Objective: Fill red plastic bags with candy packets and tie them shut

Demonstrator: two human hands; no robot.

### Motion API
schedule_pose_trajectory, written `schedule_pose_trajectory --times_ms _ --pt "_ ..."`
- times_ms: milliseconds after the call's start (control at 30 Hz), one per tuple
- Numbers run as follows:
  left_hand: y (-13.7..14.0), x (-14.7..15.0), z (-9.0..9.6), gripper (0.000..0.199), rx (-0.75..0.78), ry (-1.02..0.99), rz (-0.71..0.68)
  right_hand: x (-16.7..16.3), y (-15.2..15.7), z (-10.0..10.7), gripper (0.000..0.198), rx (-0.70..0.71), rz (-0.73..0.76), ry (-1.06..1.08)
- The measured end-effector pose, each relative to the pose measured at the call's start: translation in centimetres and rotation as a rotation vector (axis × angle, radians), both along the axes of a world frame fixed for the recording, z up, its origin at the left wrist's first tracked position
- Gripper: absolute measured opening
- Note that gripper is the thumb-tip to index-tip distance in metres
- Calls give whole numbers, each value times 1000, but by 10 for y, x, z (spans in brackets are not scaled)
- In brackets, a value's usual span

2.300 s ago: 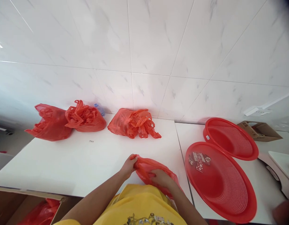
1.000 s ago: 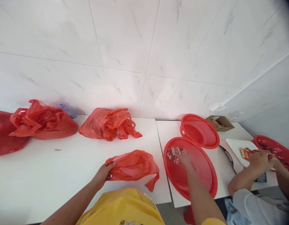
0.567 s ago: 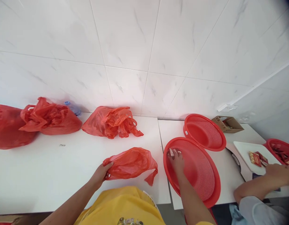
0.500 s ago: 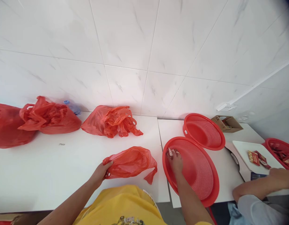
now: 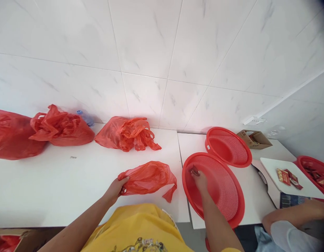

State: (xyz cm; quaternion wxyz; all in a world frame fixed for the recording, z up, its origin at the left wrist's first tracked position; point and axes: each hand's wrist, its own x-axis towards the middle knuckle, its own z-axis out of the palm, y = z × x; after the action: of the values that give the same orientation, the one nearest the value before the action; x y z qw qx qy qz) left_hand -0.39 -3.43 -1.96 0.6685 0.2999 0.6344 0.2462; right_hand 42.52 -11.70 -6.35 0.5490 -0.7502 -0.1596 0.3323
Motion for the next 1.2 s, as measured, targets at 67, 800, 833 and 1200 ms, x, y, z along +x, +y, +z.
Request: schedule_pose_trajectory --times_ms 67,800,833,1200 --pt "-1 -2 -4 47 1 -7 -2 2 -6 -1 37 27 -18 67" --pt "-8 -3 -7 42 33 -184 -29 -135 9 75 37 358 283 735" --pt "-8 -3 -7 43 33 -199 -27 -150 16 73 37 334 311 762" --pt "-9 -16 -15 42 38 -309 -16 -235 48 17 38 40 244 830"
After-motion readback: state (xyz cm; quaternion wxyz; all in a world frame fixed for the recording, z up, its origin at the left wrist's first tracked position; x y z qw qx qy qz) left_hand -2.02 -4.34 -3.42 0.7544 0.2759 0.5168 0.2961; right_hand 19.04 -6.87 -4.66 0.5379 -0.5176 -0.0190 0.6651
